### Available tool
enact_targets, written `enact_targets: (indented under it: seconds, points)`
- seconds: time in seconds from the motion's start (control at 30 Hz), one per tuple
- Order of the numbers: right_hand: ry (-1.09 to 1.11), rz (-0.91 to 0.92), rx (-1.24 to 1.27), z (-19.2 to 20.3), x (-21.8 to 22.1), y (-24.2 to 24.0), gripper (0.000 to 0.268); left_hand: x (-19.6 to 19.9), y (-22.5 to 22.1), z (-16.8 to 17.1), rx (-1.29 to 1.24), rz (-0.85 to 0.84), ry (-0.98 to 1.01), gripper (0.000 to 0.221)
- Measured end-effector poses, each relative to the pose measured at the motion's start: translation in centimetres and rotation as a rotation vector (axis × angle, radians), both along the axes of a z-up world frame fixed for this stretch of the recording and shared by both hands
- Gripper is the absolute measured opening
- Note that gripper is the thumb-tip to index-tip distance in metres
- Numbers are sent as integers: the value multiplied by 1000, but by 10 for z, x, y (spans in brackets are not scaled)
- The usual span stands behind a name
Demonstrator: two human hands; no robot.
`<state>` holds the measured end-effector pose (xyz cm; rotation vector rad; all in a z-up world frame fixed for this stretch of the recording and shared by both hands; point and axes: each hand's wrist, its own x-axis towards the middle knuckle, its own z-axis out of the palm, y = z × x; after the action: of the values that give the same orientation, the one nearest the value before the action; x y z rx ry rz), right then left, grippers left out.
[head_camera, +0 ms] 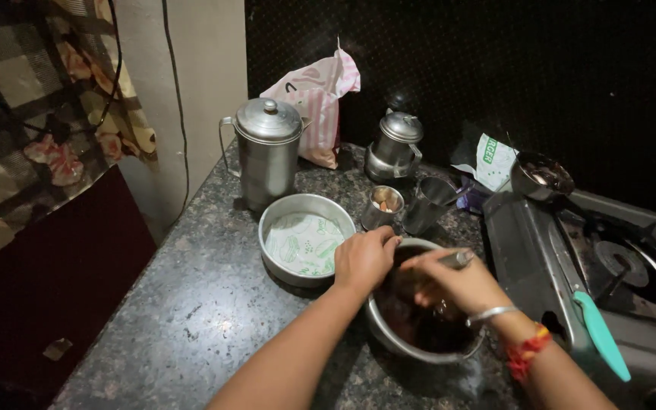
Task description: The person chops nuts with a knife, adding them to a bowl of chocolate batter, and stirs the mixture with a whisk. They pour in liquid from a metal pitcher and continue whisking the batter by hand.
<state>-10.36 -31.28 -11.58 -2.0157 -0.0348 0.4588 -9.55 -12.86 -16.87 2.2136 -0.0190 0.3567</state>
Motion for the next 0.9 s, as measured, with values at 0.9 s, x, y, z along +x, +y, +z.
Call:
enact_targets:
  seconds: [0.9]
  points:
    - [-119,-29,-250,16,22,-41,28,2,-2,-4,-17,11,-1,24]
